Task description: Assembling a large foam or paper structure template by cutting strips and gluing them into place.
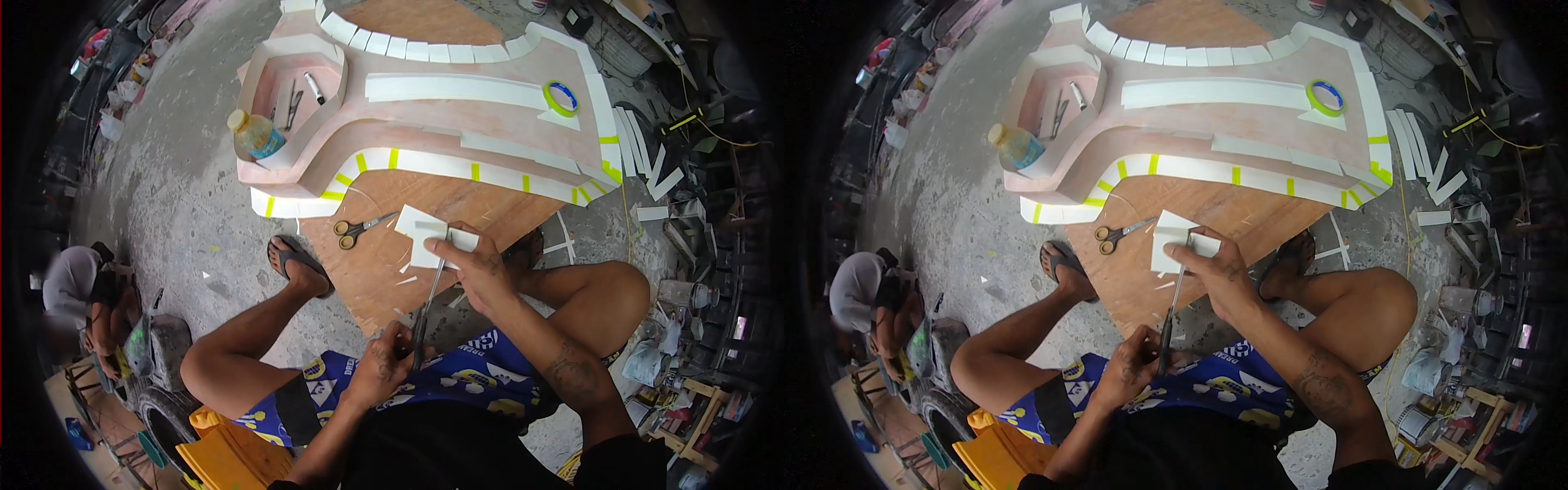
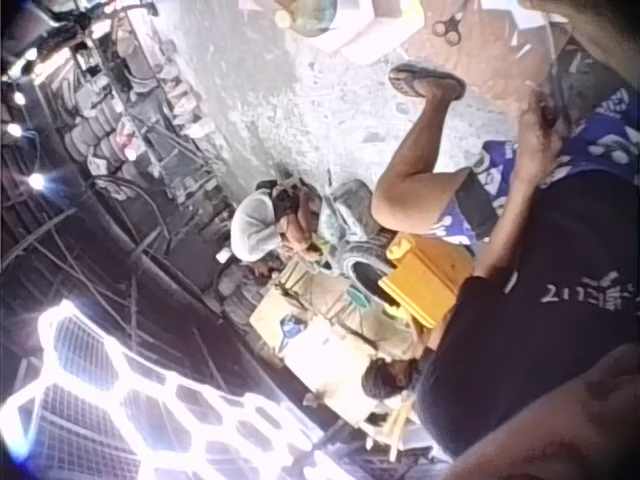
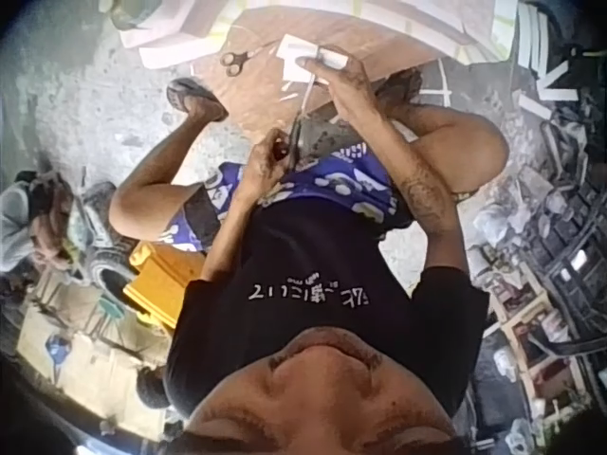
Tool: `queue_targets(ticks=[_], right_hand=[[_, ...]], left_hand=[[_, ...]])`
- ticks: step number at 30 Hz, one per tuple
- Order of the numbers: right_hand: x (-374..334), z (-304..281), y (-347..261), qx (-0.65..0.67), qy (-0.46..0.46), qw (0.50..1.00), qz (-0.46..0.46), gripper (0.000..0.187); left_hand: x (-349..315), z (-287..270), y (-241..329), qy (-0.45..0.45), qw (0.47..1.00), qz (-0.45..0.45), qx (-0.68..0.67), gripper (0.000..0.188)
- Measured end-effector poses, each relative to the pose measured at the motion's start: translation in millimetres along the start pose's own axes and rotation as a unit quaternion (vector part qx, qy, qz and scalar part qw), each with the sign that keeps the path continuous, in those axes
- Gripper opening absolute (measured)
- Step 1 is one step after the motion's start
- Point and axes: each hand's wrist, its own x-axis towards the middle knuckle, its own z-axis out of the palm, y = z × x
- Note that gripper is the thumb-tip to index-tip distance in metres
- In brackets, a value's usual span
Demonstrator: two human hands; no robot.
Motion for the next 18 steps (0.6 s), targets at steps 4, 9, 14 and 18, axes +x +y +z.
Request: queue_targets(ticks=[4, 9, 14, 18], right_hand=[[19, -9, -26, 0.029, 0.045, 0.998, -0.022, 0.025], [44, -13, 9, -0.116, 0.014, 0.991, 0.062, 0.024], [79, -18, 69, -0.131, 0.01, 0.987, 0.097, 0.026], [82, -21, 59, -0.33, 0.127, 0.935, 0.036, 0.03]], left_hand=[[-14, -20, -20, 0.053, 0.985, -0.023, 0.164, 0.013], [22, -39, -75, 0.234, 0.91, -0.004, 0.342, 0.022], [49, -43, -86, 0.229, 0.892, -0.042, 0.387, 0.03], [51, -41, -67, 0.194, 0.9, -0.076, 0.384, 0.026]])
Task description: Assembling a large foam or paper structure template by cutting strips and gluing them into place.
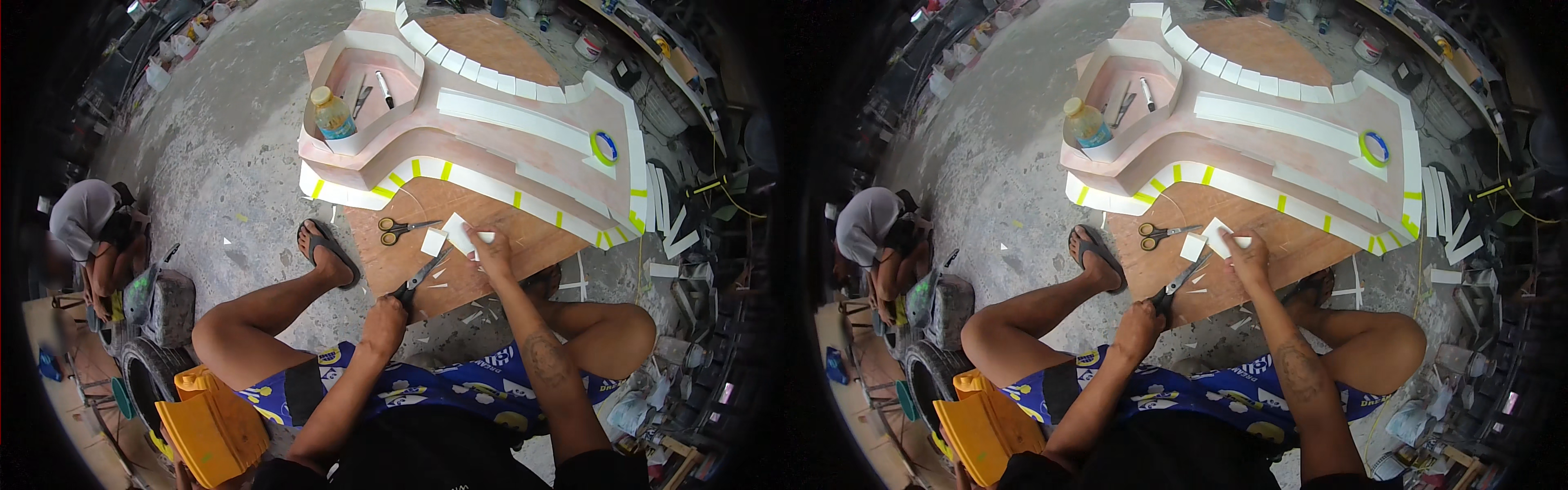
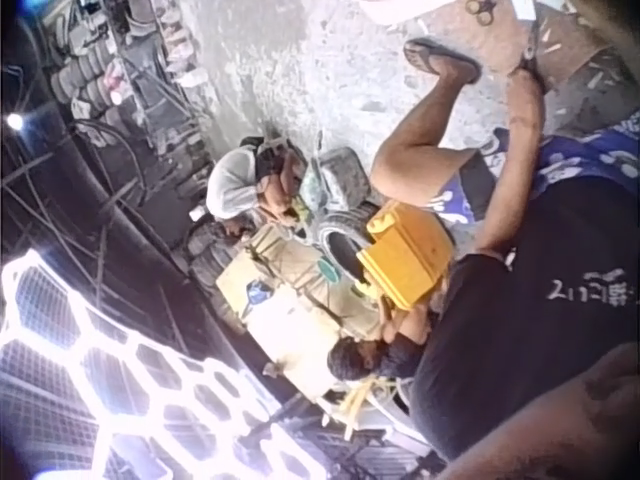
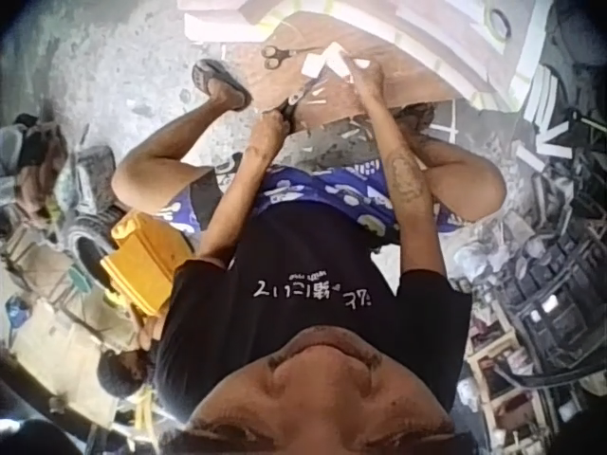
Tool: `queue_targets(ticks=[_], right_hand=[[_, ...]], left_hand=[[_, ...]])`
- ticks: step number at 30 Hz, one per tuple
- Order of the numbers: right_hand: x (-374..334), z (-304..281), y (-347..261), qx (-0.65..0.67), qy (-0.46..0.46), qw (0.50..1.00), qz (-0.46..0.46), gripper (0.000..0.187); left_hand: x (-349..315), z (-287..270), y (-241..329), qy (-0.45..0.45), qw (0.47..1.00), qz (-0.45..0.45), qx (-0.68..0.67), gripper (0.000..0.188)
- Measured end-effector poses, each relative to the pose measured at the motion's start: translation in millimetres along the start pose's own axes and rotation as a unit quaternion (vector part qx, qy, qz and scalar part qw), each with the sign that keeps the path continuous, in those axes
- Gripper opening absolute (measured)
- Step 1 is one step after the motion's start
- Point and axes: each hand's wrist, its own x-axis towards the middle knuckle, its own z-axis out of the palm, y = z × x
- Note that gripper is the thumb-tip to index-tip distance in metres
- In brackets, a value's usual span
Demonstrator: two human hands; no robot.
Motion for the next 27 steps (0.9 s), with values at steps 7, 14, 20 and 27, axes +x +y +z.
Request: queue_targets(ticks=[7, 14, 20, 27], right_hand=[[-24, -14, -65, 0.292, -0.128, 0.948, -0.001, 0.035], [-20, 2, -95, 0.235, -0.197, 0.951, 0.025, 0.042], [-19, -2, -122, -0.264, 0.026, 0.931, -0.25, 0.047], [12, -16, -163, -0.38, 0.056, 0.762, -0.521, 0.03]], left_hand=[[84, -56, 56, 0.057, 0.851, 0.212, -0.477, 0.028], [140, -51, 62, -0.082, 0.741, 0.201, -0.635, 0.024], [171, -45, 65, 0.043, 0.698, 0.203, -0.685, 0.018], [222, -60, 79, 0.065, 0.698, 0.204, -0.683, 0.015]])
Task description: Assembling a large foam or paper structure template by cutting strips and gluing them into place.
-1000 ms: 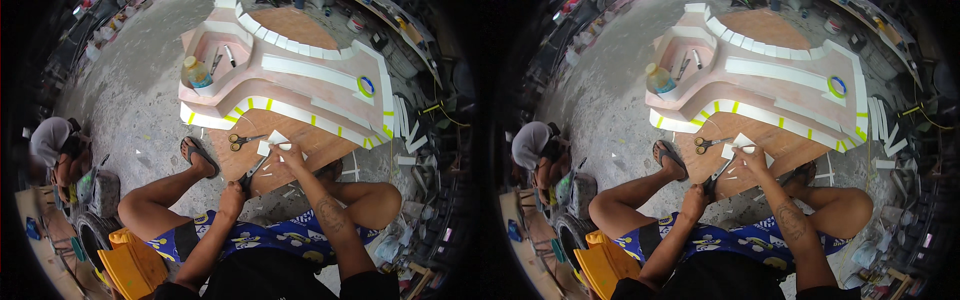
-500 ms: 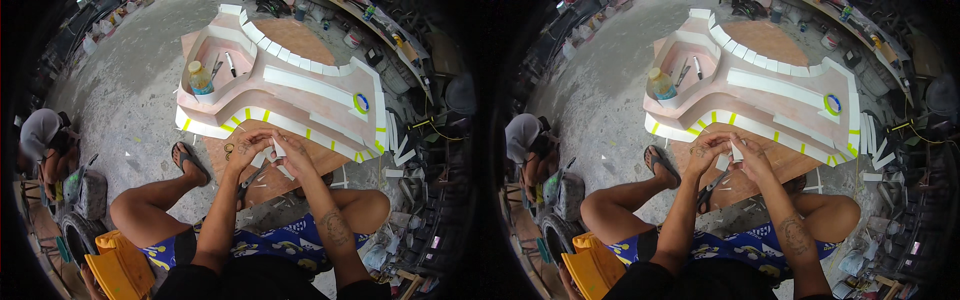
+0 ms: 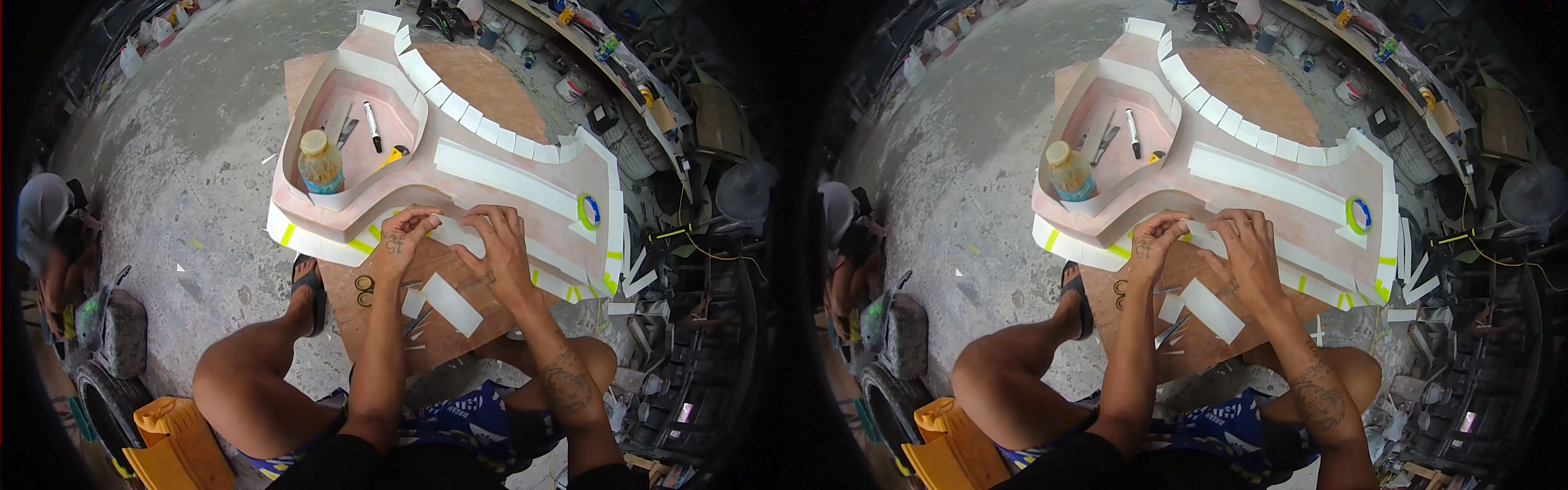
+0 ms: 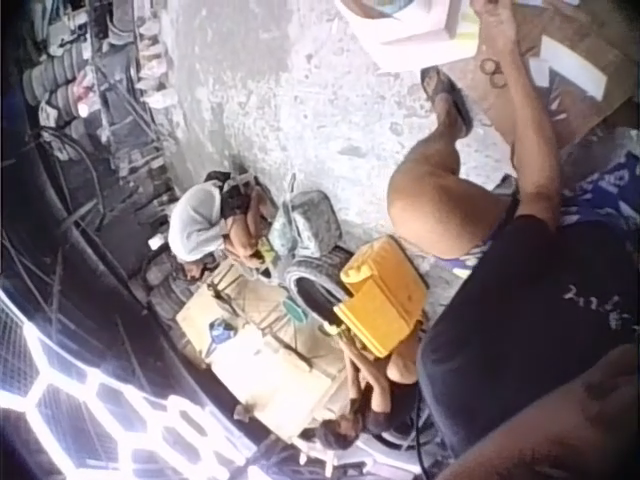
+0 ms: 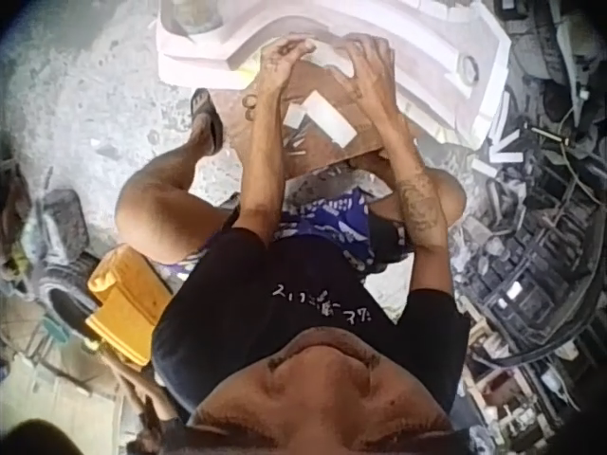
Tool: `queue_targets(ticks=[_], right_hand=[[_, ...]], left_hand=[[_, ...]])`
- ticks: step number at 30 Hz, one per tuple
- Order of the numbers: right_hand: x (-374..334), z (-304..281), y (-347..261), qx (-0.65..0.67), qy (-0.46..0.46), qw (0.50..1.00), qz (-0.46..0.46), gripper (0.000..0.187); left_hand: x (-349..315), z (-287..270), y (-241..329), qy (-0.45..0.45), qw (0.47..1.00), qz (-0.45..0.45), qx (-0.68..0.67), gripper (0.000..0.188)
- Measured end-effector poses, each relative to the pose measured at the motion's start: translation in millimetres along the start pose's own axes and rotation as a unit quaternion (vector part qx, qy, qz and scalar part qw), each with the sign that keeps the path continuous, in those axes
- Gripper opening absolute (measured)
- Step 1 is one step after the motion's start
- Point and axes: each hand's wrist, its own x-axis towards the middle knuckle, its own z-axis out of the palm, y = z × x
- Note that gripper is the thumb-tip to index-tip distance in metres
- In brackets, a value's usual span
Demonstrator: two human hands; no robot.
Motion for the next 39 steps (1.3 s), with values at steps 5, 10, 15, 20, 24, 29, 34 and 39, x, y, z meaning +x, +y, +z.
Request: queue_targets(ticks=[5, 10, 15, 20, 24, 29, 34, 39], right_hand=[[9, 28, 24, 0.008, 0.015, 1.0, -0.024, 0.02], [12, 39, 11, 0.035, 0.06, 0.997, 0.014, 0.015], [12, 52, 16, 0.035, 0.047, 0.996, 0.067, 0.017], [14, 49, 18, 0.021, 0.016, 0.997, 0.068, 0.024], [14, 51, 23, 0.027, 0.004, 0.998, 0.05, 0.028], [9, 49, 26, -0.008, -0.024, 0.999, 0.048, 0.027], [9, 49, 23, -0.029, -0.04, 0.998, 0.046, 0.027], [9, 49, 25, -0.018, -0.036, 0.998, 0.056, 0.025]], left_hand=[[9, 1, -17, 0.032, 0.999, 0.013, -0.024, 0.017], [14, 3, -43, 0.024, 0.992, 0.03, -0.122, 0.019], [17, 15, -52, 0.085, 0.973, 0.006, -0.215, 0.017], [16, 20, -64, 0.141, 0.96, 0.006, -0.24, 0.016], [19, 24, -70, 0.164, 0.955, 0.014, -0.248, 0.017], [18, 29, -67, 0.192, 0.951, 0.019, -0.243, 0.015], [16, 36, -66, 0.198, 0.944, 0.019, -0.262, 0.018], [14, 42, -66, 0.215, 0.945, -0.002, -0.248, 0.022]])
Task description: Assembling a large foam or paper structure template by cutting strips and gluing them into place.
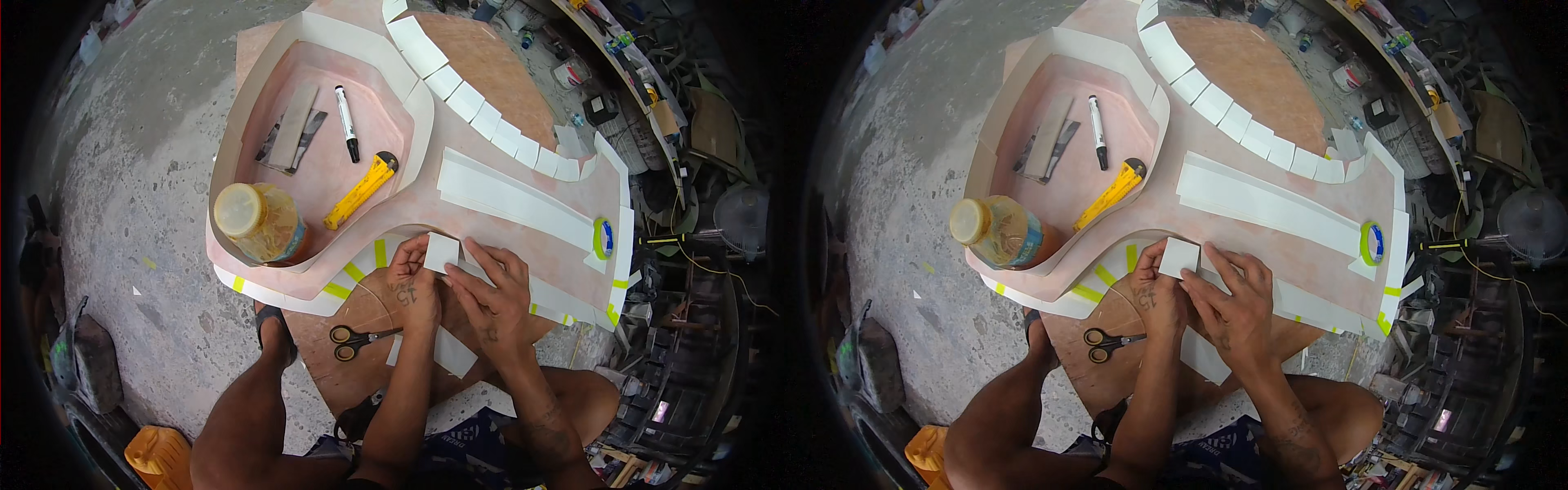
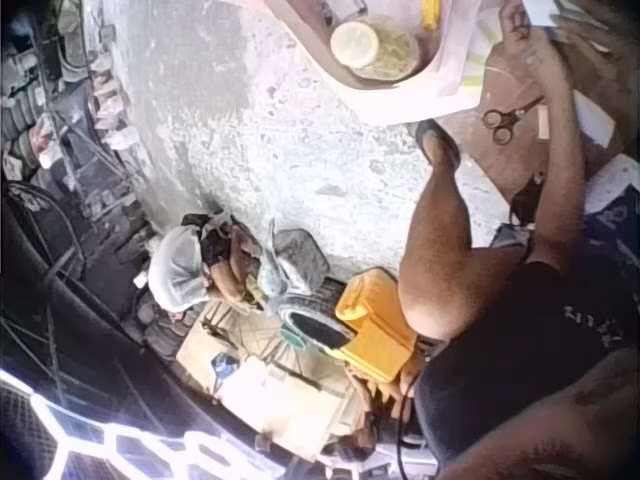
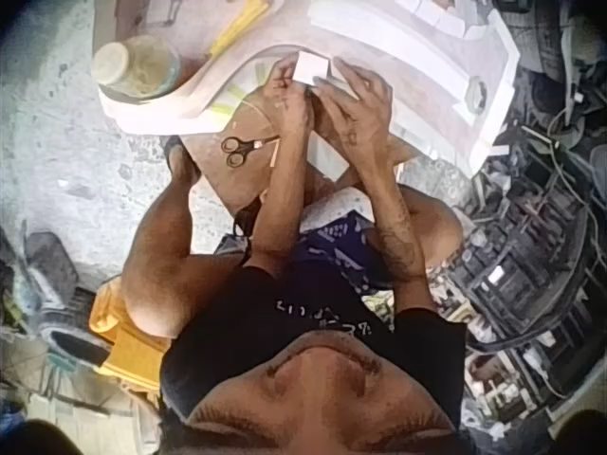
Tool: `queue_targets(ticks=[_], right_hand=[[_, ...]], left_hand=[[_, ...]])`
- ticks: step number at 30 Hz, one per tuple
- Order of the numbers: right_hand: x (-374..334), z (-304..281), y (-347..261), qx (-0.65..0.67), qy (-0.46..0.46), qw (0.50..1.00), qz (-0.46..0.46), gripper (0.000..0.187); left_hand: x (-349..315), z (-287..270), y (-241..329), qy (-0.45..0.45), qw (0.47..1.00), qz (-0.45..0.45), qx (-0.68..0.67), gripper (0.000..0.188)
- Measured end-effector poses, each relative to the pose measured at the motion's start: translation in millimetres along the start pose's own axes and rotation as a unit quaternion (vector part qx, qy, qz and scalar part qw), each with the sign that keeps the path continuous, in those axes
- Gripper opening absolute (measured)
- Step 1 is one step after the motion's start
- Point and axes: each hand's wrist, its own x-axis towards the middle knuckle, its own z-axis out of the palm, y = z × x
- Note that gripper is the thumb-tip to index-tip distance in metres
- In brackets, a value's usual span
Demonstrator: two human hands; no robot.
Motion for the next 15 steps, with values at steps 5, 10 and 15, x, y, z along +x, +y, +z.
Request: queue_targets(ticks=[5, 10, 15], right_hand=[[-0.6, 1.0, 1.9, 0.026, 0.0, 0.999, 0.028, 0.024], [2.1, -0.7, 0.8, 0.012, -0.01, 1.0, 0.014, 0.023], [3.9, -3.0, 0.7, 0.012, -0.011, 1.0, 0.018, 0.022]], left_hand=[[-3.9, 8.4, 2.8, 0.028, 0.999, 0.022, 0.039, 0.023], [-3.0, 5.3, 4.4, 0.019, 0.999, 0.02, 0.029, 0.023], [-1.7, 6.3, 7.4, 0.018, 1.0, -0.007, 0.024, 0.023]])
